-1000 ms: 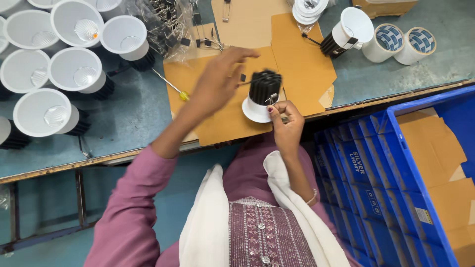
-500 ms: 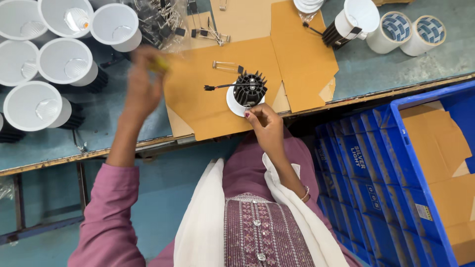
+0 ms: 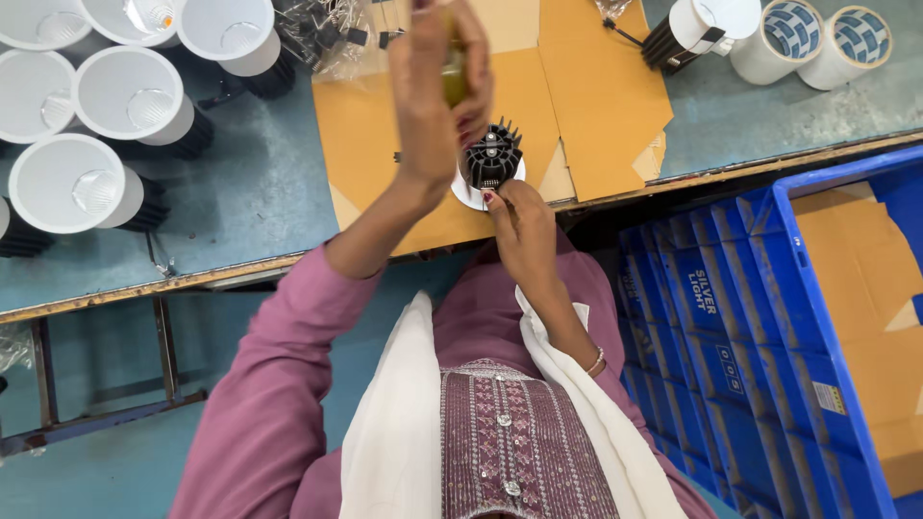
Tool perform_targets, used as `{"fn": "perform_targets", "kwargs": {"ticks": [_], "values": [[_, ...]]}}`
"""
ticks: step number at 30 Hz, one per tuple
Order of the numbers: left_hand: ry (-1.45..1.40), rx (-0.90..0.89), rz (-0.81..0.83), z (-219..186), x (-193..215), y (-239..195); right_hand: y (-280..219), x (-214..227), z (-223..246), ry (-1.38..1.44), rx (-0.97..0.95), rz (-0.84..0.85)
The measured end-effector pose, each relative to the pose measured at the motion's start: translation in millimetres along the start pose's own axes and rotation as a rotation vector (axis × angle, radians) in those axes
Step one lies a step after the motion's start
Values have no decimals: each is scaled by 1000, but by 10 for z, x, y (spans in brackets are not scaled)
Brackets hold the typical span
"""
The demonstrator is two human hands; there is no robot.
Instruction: The person assembles light fixtures by inserting a black heat sink into a white plastic housing, securing it with a metal clip, and tightening the clip with a yellow screwdriver. Completed units are placed into a blue crate.
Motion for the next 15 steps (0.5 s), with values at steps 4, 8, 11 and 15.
{"fn": "perform_targets", "kwargs": {"ticks": [4,8,11,15], "values": [[-27,2,74,155,-135,87,4,0,63,28,46,21],[-46,19,227,248,-263,107,15,-19,54,7,12,45],[-98,107,429,318,-405,88,20,-19,46,22,0,52],[-82,196,714,308,-639,16,23,-8,45,66,9,65]]}}
Point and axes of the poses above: each hand's wrist, its own y-axis towards the middle knuckle, its own x-axis out of the back of the hand, z = x × y, the point moved 10 cm from there along y, towards the middle knuckle, and after that the axes turned 7 degrees about z, right-handed, at the moved point
